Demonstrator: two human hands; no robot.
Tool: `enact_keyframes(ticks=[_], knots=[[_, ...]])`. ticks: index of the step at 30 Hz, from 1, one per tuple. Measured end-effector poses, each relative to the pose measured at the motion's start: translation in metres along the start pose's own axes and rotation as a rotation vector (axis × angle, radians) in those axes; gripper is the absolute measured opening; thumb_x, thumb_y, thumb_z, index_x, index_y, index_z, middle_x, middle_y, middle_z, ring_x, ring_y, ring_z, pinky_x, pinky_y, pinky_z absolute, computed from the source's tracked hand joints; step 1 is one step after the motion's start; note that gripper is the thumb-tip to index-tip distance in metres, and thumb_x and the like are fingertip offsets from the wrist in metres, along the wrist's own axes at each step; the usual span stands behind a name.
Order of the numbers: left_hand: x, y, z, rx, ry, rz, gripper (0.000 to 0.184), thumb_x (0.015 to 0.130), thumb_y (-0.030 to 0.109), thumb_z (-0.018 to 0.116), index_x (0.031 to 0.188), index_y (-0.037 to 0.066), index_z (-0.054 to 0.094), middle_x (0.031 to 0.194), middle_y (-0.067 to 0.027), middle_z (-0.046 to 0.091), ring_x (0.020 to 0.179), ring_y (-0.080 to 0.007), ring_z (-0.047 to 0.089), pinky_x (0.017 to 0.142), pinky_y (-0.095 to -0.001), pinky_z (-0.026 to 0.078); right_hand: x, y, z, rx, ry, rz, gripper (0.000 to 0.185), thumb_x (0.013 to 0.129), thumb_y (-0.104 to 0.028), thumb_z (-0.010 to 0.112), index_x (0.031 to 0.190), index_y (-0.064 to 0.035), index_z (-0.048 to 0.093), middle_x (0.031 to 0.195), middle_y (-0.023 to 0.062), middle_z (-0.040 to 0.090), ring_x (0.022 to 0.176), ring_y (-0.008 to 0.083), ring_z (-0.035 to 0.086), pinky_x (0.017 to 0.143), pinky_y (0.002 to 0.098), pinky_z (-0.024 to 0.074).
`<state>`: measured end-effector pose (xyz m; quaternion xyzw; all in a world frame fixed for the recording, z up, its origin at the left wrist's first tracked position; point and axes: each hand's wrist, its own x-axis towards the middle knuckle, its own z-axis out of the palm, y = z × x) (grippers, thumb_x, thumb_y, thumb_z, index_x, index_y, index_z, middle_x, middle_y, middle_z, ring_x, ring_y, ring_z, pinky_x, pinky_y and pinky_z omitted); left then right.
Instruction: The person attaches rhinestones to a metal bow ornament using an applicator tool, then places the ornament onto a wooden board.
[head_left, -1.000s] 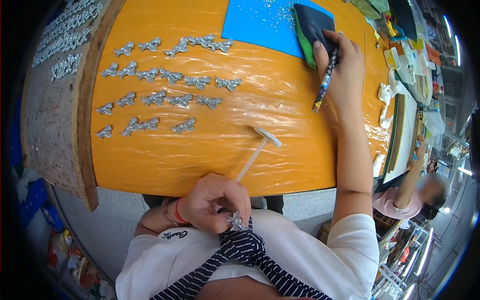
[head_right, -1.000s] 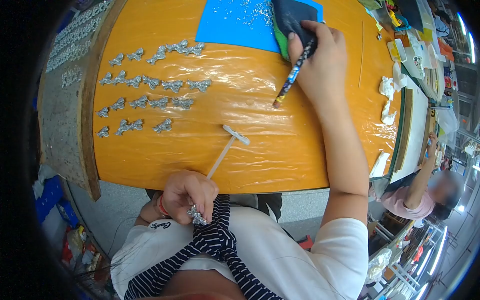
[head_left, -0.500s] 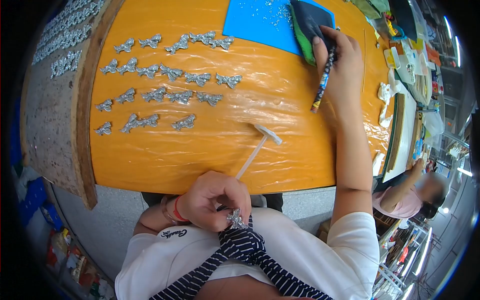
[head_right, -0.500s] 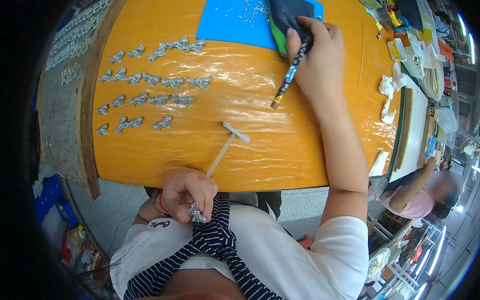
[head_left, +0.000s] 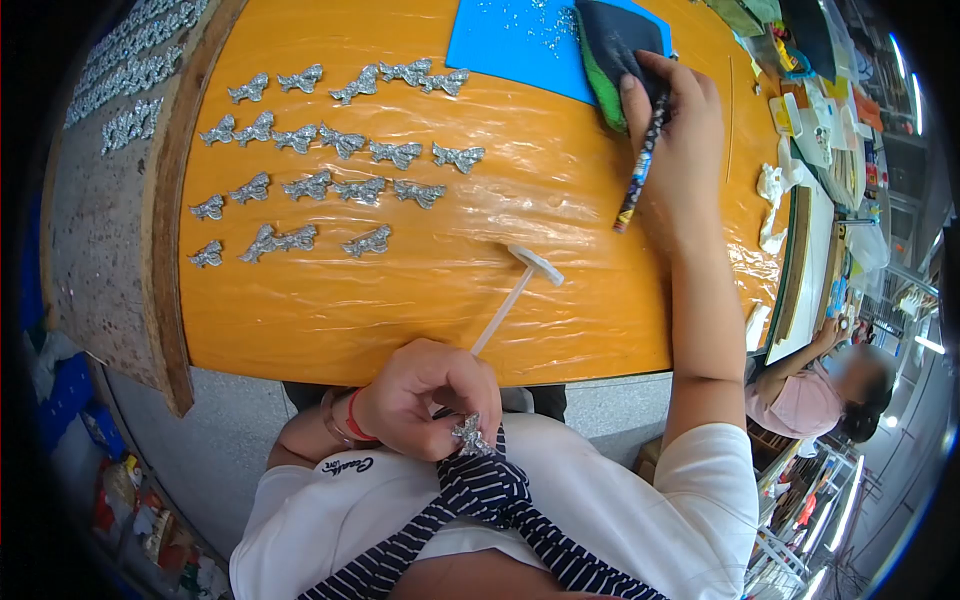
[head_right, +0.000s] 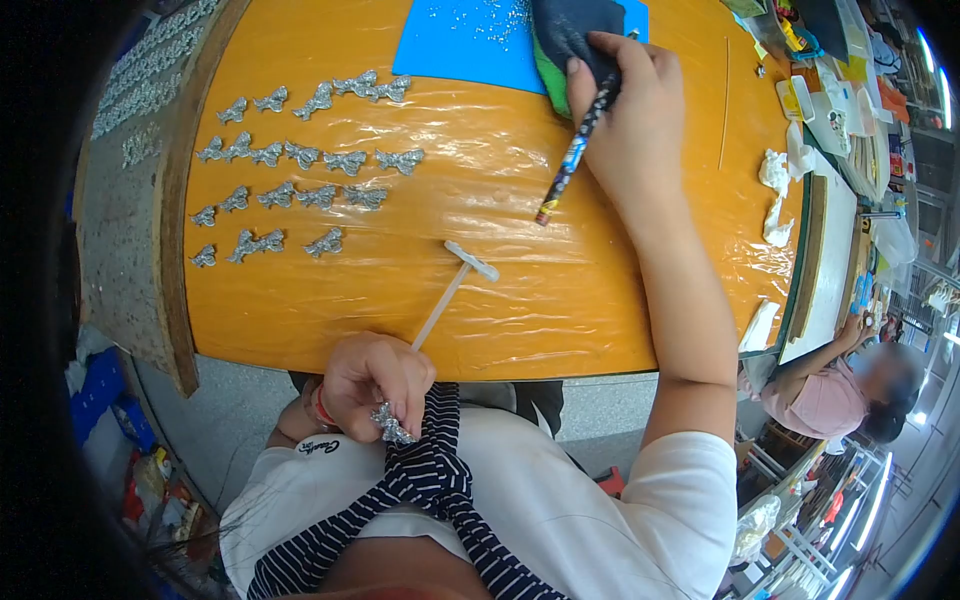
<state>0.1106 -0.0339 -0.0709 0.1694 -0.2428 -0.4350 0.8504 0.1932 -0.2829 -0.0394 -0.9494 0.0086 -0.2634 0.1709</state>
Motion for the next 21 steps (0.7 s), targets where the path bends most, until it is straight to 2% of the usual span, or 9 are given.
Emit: enact_keyframes(ticks=[7,21], knots=[[0.0,0.001,-0.001,0.007,-0.006,0.0,0.017,0.063,-0.008,0.045,0.079,-0.001,0.047,0.074,-0.0112,0.053,0.066,-0.013,0.053,0.056,-0.0197,0.043,-0.002,0.017,-0.003,-0.021,-0.02,0.073,0.024,0.068,-0.014,0.06,0.089,-0.0016,0.054,0.081,0.016,0.047,0.072,0.0263,0.048,0.065,0.0299,0.0403],[0.0,0.0,0.0,0.001,0.01,0.015,0.018,0.063,-0.009,0.044,0.079,-0.001,0.047,0.073,-0.0104,0.053,0.065,-0.0126,0.053,0.055,-0.019,0.043,0.0,0.02,-0.002,-0.053,-0.009,0.072,0.026,0.068,-0.018,0.061,0.088,-0.0028,0.055,0.079,0.016,0.048,0.072,0.0256,0.048,0.064,0.0298,0.0399]])
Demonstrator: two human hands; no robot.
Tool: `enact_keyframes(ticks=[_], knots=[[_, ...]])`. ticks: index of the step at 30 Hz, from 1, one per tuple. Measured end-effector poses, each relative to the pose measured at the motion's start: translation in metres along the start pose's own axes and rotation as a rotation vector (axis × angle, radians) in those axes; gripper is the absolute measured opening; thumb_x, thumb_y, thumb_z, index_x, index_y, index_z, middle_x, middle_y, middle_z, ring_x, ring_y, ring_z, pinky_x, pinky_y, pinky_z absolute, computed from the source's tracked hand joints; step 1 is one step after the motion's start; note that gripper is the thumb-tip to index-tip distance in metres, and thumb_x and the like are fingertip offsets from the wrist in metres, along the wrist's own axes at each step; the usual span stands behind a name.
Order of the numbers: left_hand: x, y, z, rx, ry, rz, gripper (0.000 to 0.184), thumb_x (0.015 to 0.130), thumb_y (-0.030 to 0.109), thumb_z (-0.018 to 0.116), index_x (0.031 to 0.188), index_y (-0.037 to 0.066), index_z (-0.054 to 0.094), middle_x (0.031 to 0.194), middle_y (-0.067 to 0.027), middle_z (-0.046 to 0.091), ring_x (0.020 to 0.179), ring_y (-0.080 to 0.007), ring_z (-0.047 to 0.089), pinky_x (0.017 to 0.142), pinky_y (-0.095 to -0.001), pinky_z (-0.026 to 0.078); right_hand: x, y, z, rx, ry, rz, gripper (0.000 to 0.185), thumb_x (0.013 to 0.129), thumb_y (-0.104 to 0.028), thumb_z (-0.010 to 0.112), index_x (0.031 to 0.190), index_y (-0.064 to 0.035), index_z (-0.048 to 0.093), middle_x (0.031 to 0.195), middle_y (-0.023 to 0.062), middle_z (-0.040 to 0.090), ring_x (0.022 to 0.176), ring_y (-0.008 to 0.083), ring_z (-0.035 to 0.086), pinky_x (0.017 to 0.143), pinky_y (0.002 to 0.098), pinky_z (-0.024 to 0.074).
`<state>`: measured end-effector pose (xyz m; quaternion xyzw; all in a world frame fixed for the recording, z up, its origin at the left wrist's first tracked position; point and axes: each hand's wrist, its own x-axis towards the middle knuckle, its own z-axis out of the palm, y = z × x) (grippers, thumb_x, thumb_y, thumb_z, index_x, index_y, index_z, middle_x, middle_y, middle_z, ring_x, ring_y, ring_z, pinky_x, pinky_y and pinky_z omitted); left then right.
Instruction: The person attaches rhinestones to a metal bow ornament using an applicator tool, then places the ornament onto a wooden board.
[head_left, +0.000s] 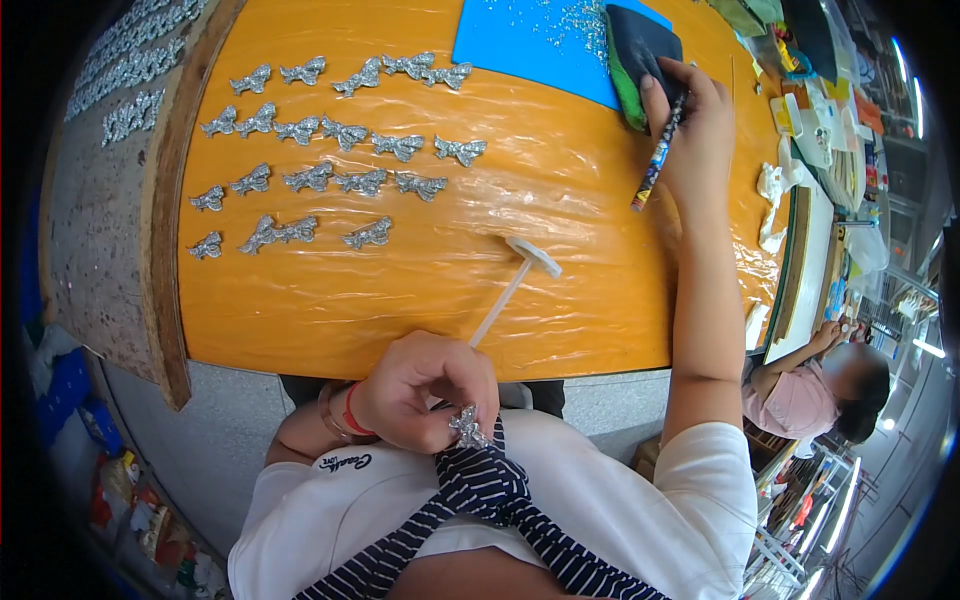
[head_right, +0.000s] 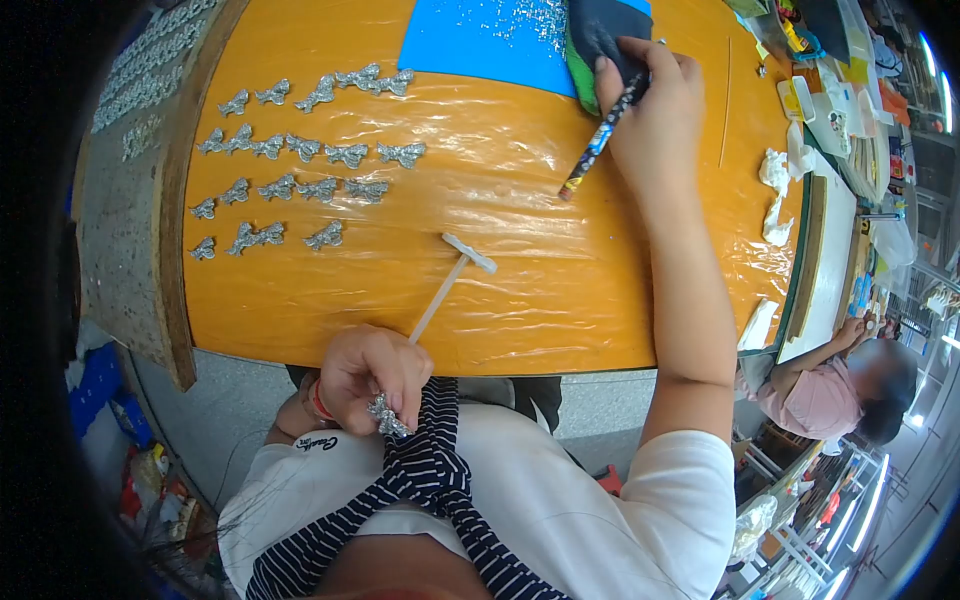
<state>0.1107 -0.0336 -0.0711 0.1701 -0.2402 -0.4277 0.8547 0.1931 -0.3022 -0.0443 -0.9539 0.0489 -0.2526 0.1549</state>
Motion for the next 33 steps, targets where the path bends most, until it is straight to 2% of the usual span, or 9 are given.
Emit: enact_keyframes(ticks=[4,12,18,21,23,31,33], knots=[[0.0,0.001,0.0,0.003,0.006,-0.001,0.017,0.063,-0.008,0.044,0.078,-0.001,0.048,0.073,-0.0105,0.053,0.065,-0.0126,0.053,0.054,-0.019,0.043,0.001,0.007,-0.003,0.012,-0.016,0.064,0.024,0.068,-0.018,0.061,0.086,-0.0026,0.056,0.077,0.0149,0.05,0.071,0.0252,0.049,0.064,0.0297,0.0399],[0.0,-0.001,0.0,-0.009,0.001,0.005,0.016,0.063,-0.008,0.044,0.077,-0.001,0.048,0.073,-0.0106,0.053,0.064,-0.013,0.053,0.054,-0.0194,0.043,0.007,-0.005,0.004,0.018,0.022,-0.041,0.024,0.068,-0.018,0.06,0.087,-0.0032,0.057,0.076,0.0153,0.05,0.07,0.0253,0.049,0.062,0.0301,0.0401],[0.0,0.0,0.0,-0.012,0.006,0.006,0.017,0.063,-0.008,0.044,0.077,-0.001,0.048,0.072,-0.0108,0.053,0.064,-0.0133,0.052,0.054,-0.0198,0.043,0.006,0.009,-0.001,0.029,-0.001,0.051,0.024,0.068,-0.018,0.06,0.087,-0.0033,0.057,0.074,0.0147,0.05,0.07,0.0246,0.049,0.062,0.0295,0.0401],[-0.001,0.0,0.0,-0.01,0.008,0.0,0.017,0.062,-0.008,0.044,0.077,-0.001,0.047,0.072,-0.0108,0.053,0.064,-0.0132,0.052,0.054,-0.0196,0.043,0.008,-0.003,-0.001,0.025,0.002,0.022,0.024,0.068,-0.018,0.06,0.087,-0.0032,0.057,0.074,0.0147,0.05,0.069,0.0247,0.049,0.062,0.0296,0.0403],[-0.001,0.0,0.0,-0.015,0.014,-0.008,0.017,0.062,-0.008,0.044,0.077,-0.001,0.047,0.072,-0.0108,0.053,0.064,-0.0132,0.052,0.054,-0.0194,0.043,0.009,-0.007,0.002,-0.004,0.026,-0.102,0.024,0.068,-0.018,0.06,0.087,-0.0034,0.057,0.074,0.0148,0.05,0.068,0.0247,0.049,0.062,0.0297,0.0404],[-0.001,0.0,0.0,-0.011,0.012,-0.002,0.017,0.062,-0.008,0.045,0.077,-0.001,0.047,0.072,-0.0111,0.054,0.064,-0.0133,0.052,0.053,-0.0193,0.043,0.005,0.005,-0.002,0.004,0.006,0.035,0.024,0.068,-0.019,0.061,0.087,-0.0044,0.057,0.074,0.015,0.049,0.068,0.0246,0.049,0.061,0.0296,0.0405],[0.0,0.001,0.0,-0.013,0.007,-0.003,0.017,0.062,-0.009,0.045,0.077,-0.001,0.047,0.072,-0.0111,0.053,0.064,-0.0134,0.052,0.053,-0.0196,0.043,0.006,0.004,-0.001,-0.017,0.021,0.004,0.024,0.068,-0.019,0.061,0.087,-0.0042,0.057,0.074,0.0151,0.049,0.068,0.0247,0.049,0.062,0.0298,0.0405]])
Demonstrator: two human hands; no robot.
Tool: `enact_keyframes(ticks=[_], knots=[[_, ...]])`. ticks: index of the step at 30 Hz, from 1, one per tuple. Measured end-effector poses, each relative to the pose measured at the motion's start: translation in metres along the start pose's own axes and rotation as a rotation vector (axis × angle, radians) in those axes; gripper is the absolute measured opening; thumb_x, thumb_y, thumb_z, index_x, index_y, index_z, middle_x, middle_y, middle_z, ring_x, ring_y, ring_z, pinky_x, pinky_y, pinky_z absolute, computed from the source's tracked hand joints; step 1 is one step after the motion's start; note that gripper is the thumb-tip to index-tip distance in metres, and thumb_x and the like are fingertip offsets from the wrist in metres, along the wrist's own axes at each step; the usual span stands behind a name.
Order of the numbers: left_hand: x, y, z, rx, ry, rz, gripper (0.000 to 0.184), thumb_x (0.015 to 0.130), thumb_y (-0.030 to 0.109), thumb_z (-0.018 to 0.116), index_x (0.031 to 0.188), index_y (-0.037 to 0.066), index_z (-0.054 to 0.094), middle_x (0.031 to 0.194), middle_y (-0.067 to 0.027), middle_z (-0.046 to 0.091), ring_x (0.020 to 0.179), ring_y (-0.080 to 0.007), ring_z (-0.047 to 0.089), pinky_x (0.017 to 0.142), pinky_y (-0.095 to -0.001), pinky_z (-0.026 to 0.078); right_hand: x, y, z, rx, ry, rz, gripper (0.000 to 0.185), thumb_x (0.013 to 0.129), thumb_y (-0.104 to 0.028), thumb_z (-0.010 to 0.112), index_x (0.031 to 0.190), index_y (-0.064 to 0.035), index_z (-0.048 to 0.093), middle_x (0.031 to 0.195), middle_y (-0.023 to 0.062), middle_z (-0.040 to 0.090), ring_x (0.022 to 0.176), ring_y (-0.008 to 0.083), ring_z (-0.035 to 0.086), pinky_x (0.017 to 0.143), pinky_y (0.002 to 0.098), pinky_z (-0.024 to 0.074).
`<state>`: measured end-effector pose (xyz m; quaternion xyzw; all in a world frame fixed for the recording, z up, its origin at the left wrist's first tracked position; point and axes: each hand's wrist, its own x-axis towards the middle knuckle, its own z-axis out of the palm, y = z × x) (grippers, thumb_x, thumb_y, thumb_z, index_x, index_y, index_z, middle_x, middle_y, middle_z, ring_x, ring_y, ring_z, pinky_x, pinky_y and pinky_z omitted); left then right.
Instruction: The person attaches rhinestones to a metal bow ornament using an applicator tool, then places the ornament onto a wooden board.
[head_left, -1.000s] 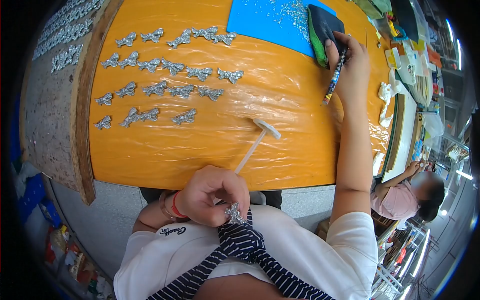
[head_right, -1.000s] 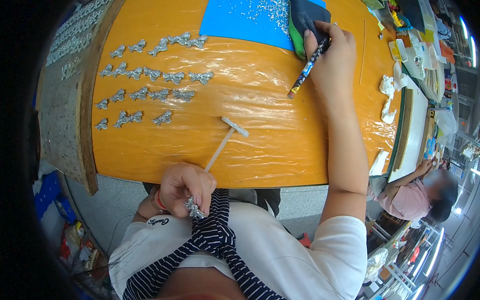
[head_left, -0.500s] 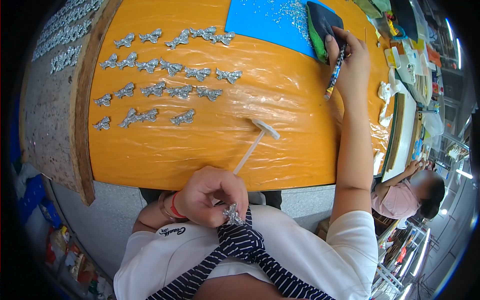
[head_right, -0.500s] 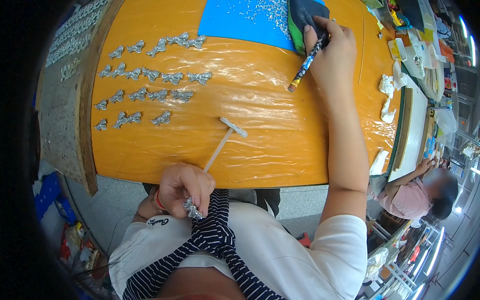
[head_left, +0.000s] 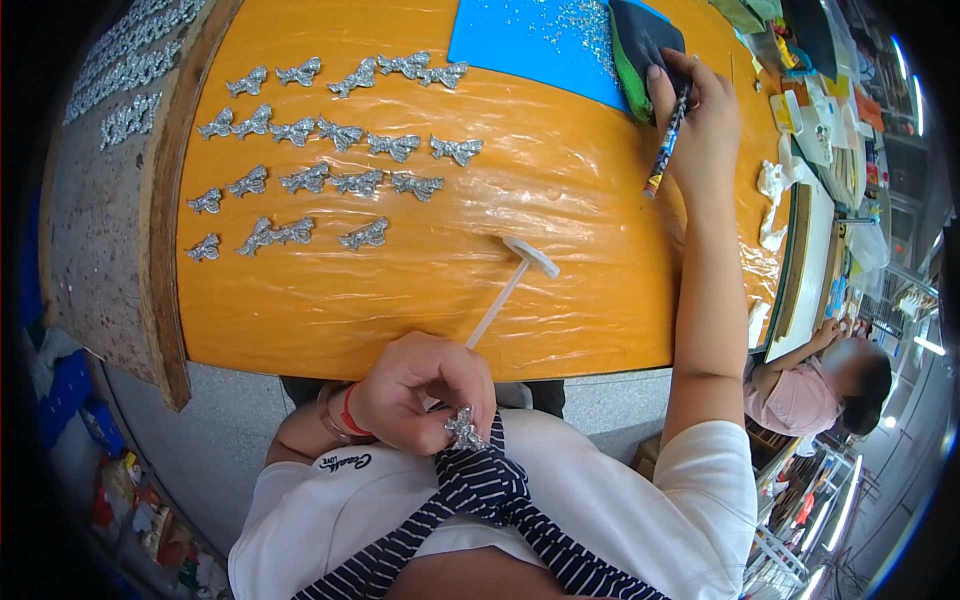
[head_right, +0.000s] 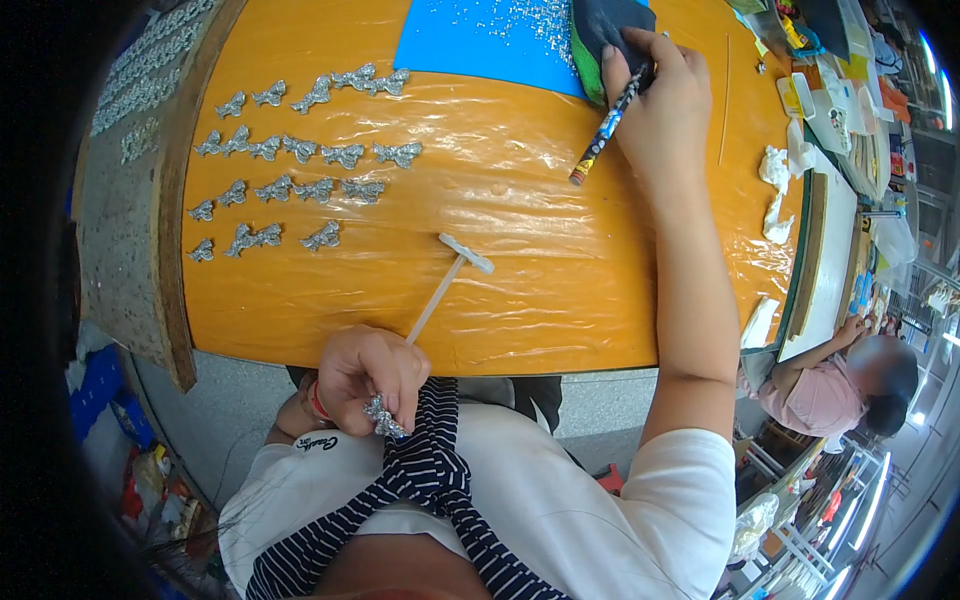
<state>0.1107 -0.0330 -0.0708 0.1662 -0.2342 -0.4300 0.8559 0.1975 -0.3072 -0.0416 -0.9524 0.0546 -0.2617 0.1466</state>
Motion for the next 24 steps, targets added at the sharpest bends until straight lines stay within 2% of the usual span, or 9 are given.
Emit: enact_keyframes(ticks=[8,15,24], knots=[[0.001,0.0,0.0,0.009,-0.001,0.003,0.017,0.062,-0.009,0.045,0.077,-0.001,0.047,0.072,-0.0108,0.053,0.064,-0.0141,0.053,0.054,-0.0203,0.043,-0.001,-0.007,0.004,0.042,0.004,-0.044,0.025,0.068,-0.019,0.061,0.087,-0.0034,0.057,0.076,0.0155,0.049,0.07,0.0256,0.049,0.063,0.0302,0.0403],[0.0,0.0,-0.001,0.039,-0.008,0.018,0.016,0.063,-0.008,0.046,0.077,-0.001,0.047,0.071,-0.0113,0.053,0.063,-0.0133,0.053,0.052,-0.0193,0.043,-0.003,0.012,0.0,0.021,-0.004,0.03,0.025,0.068,-0.021,0.061,0.087,-0.0048,0.057,0.077,0.0151,0.049,0.07,0.0248,0.049,0.063,0.0294,0.0402],[0.0,-0.001,0.0,0.019,-0.002,0.028,0.014,0.065,-0.007,0.046,0.077,-0.001,0.046,0.071,-0.0115,0.053,0.063,-0.0137,0.053,0.052,-0.0195,0.042,-0.002,-0.003,0.002,0.013,0.014,-0.059,0.025,0.068,-0.02,0.061,0.087,-0.0043,0.057,0.076,0.0147,0.049,0.069,0.0242,0.049,0.063,0.0294,0.0403]])
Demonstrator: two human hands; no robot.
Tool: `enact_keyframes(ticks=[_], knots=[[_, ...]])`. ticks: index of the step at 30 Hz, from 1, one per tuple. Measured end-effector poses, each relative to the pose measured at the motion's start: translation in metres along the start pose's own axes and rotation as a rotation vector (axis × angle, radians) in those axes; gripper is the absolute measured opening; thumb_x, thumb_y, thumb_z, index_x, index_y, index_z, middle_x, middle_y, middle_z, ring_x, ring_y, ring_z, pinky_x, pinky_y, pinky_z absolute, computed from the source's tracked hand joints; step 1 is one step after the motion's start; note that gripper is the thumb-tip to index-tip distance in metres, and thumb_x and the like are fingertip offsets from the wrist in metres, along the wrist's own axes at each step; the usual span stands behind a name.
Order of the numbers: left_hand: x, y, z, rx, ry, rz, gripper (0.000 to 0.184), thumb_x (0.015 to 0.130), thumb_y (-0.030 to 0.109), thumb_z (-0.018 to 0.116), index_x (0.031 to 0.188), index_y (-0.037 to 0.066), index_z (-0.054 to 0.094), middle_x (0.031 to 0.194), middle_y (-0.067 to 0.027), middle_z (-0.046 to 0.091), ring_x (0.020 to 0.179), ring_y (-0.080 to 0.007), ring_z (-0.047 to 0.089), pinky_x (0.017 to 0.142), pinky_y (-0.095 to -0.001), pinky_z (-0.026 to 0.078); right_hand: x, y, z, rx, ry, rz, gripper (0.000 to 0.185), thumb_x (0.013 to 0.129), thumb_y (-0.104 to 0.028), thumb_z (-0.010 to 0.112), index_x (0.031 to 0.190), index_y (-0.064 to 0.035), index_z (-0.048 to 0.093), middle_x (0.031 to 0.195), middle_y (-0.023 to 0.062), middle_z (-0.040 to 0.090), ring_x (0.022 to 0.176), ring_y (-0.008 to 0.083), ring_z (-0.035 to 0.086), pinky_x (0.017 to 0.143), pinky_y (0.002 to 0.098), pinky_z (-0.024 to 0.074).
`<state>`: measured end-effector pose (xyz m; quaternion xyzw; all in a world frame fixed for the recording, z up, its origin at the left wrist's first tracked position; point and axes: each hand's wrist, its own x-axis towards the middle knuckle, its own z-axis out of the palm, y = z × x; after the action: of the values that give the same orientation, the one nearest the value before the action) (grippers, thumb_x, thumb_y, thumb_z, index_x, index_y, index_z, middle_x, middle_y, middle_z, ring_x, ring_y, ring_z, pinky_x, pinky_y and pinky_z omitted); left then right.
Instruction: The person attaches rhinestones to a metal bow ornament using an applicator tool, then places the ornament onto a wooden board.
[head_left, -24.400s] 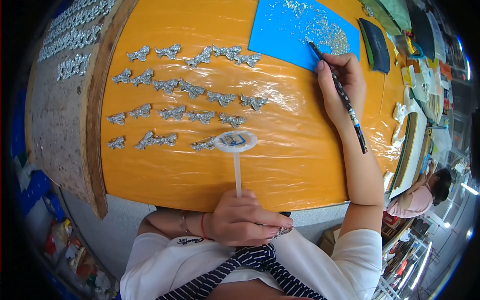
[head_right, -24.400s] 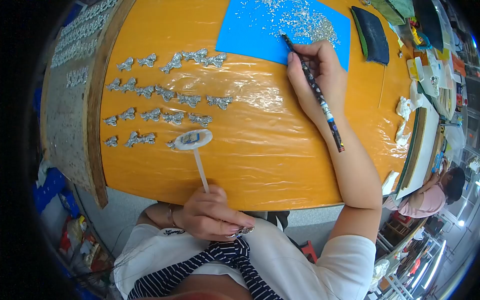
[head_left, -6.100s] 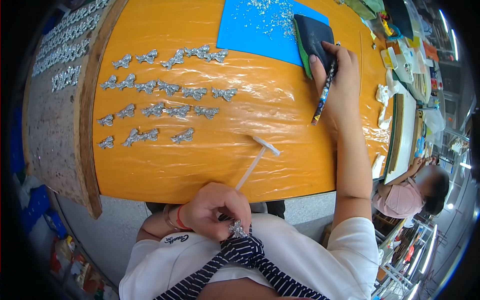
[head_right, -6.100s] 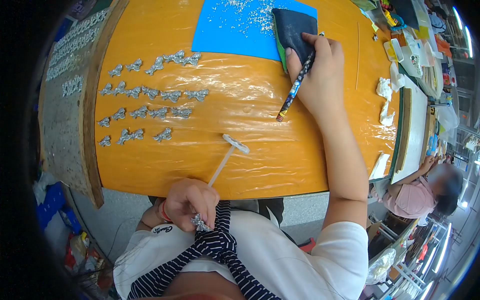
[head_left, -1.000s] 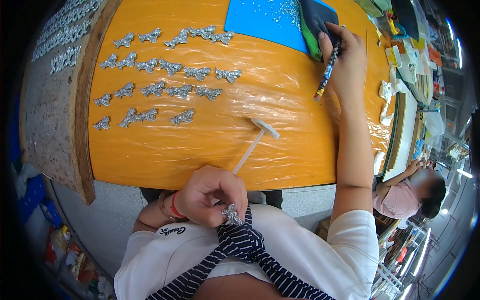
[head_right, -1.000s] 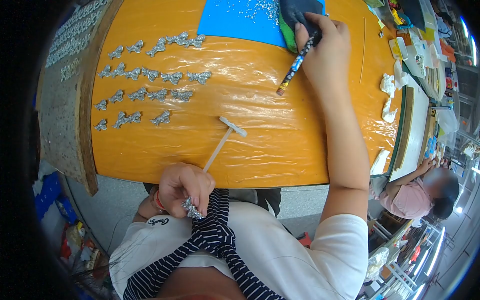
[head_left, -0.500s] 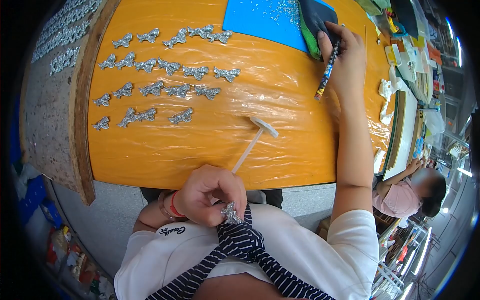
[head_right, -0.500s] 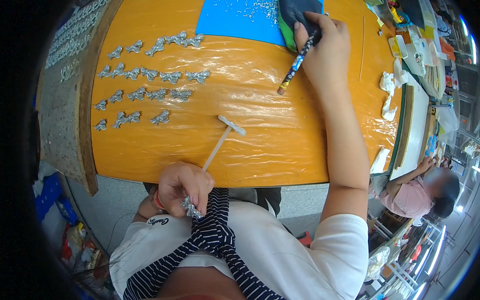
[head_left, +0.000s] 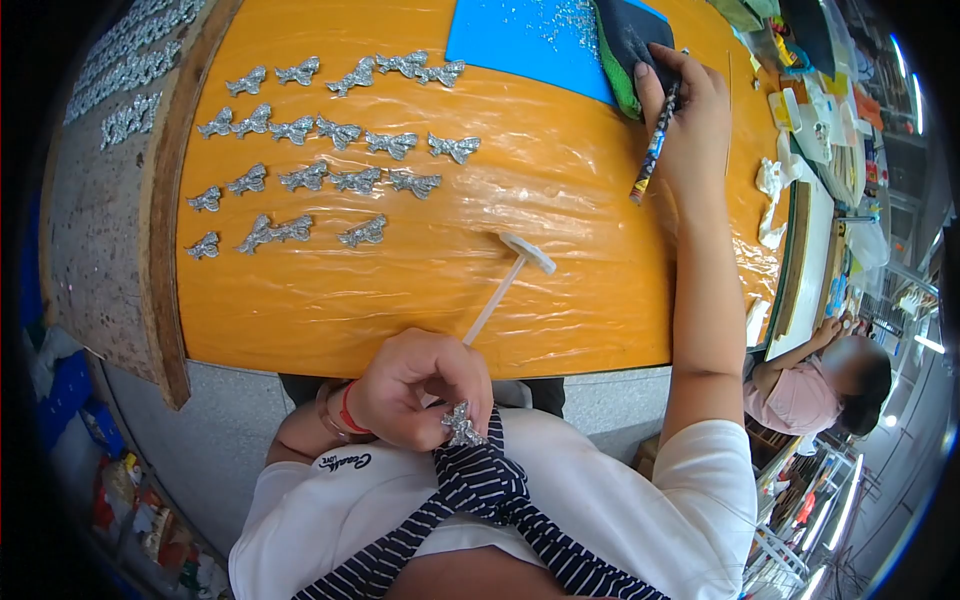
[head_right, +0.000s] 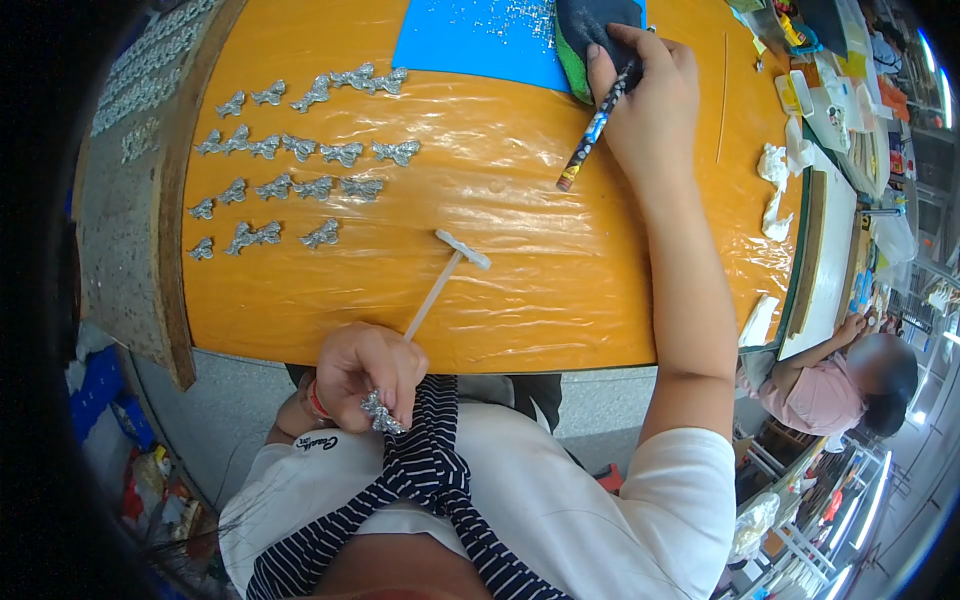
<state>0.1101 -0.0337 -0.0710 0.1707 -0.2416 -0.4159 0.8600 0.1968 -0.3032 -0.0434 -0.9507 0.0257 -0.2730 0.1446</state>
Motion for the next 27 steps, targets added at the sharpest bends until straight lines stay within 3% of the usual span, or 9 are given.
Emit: enact_keyframes(ticks=[5,9,16,18,19,22,25,27], knots=[[0.0,0.001,0.0,-0.002,0.004,0.001,0.014,0.064,-0.008,0.046,0.077,-0.001,0.046,0.071,-0.0114,0.053,0.063,-0.0139,0.053,0.052,-0.0199,0.043,0.0,0.016,-0.001,0.031,-0.033,0.075,0.025,0.068,-0.02,0.061,0.087,-0.0039,0.057,0.076,0.0144,0.049,0.069,0.0241,0.05,0.062,0.0294,0.0404],[0.0,0.001,-0.001,-0.009,-0.006,-0.001,0.014,0.064,-0.008,0.046,0.077,-0.001,0.046,0.071,-0.0115,0.053,0.063,-0.0143,0.053,0.053,-0.0204,0.043,0.009,0.033,-0.011,0.076,0.063,0.135,0.028,0.07,-0.024,0.059,0.089,-0.0043,0.056,0.08,0.015,0.051,0.075,0.0243,0.049,0.066,0.0304,0.0395],[0.0,0.001,0.001,-0.023,0.009,-0.016,0.014,0.064,-0.007,0.047,0.077,-0.001,0.046,0.07,-0.0115,0.053,0.063,-0.0149,0.052,0.054,-0.0214,0.043,0.012,0.087,-0.016,-0.255,0.114,0.118,0.032,0.075,-0.029,0.052,0.093,-0.0036,0.055,0.085,0.0167,0.053,0.076,0.0267,0.05,0.068,0.0312,0.04],[0.0,0.001,-0.001,-0.011,-0.002,-0.015,0.015,0.064,-0.007,0.047,0.077,-0.001,0.046,0.07,-0.0116,0.053,0.063,-0.0148,0.052,0.054,-0.0214,0.043,0.02,0.081,-0.03,-0.156,0.189,-0.018,0.033,0.082,-0.026,0.041,0.099,-0.0006,0.052,0.089,0.0116,0.052,0.076,0.0147,0.051,0.068,0.0231,0.0396],[0.0,0.001,-0.002,-0.001,-0.013,-0.012,0.015,0.063,-0.007,0.047,0.077,-0.001,0.047,0.07,-0.0118,0.053,0.063,-0.0148,0.052,0.054,-0.0214,0.043,0.02,0.069,-0.034,-0.157,0.188,-0.018,0.033,0.082,-0.026,0.041,0.099,-0.0006,0.052,0.089,0.0116,0.052,0.076,0.0147,0.051,0.068,0.0231,0.0396],[0.001,0.003,0.002,-0.003,0.044,-0.041,0.015,0.062,-0.007,0.047,0.077,-0.001,0.047,0.07,-0.0121,0.054,0.062,-0.0152,0.053,0.053,-0.0214,0.042,0.015,0.023,-0.029,0.749,-0.07,0.261,0.034,0.084,-0.023,0.036,0.107,0.0,0.044,0.09,0.0085,0.051,0.066,0.0107,0.046,0.061,0.0224,0.038],[0.002,0.002,-0.001,0.0,0.013,-0.022,0.015,0.062,-0.008,0.047,0.076,-0.001,0.048,0.069,-0.0121,0.054,0.062,-0.0156,0.053,0.052,-0.0212,0.042,0.002,0.013,-0.022,0.936,-0.237,0.287,0.032,0.084,-0.021,0.035,0.106,0.0002,0.043,0.088,0.0095,0.051,0.066,0.0099,0.046,0.061,0.0216,0.0374],[0.001,0.001,-0.001,-0.009,0.019,-0.02,0.015,0.062,-0.008,0.048,0.075,-0.001,0.048,0.069,-0.0118,0.054,0.061,-0.0156,0.053,0.051,-0.0213,0.042,-0.011,0.009,-0.023,0.951,-0.201,0.318,0.026,0.083,-0.018,0.036,0.102,-0.0007,0.043,0.079,0.0087,0.052,0.061,0.0077,0.045,0.054,0.0186,0.0354]])
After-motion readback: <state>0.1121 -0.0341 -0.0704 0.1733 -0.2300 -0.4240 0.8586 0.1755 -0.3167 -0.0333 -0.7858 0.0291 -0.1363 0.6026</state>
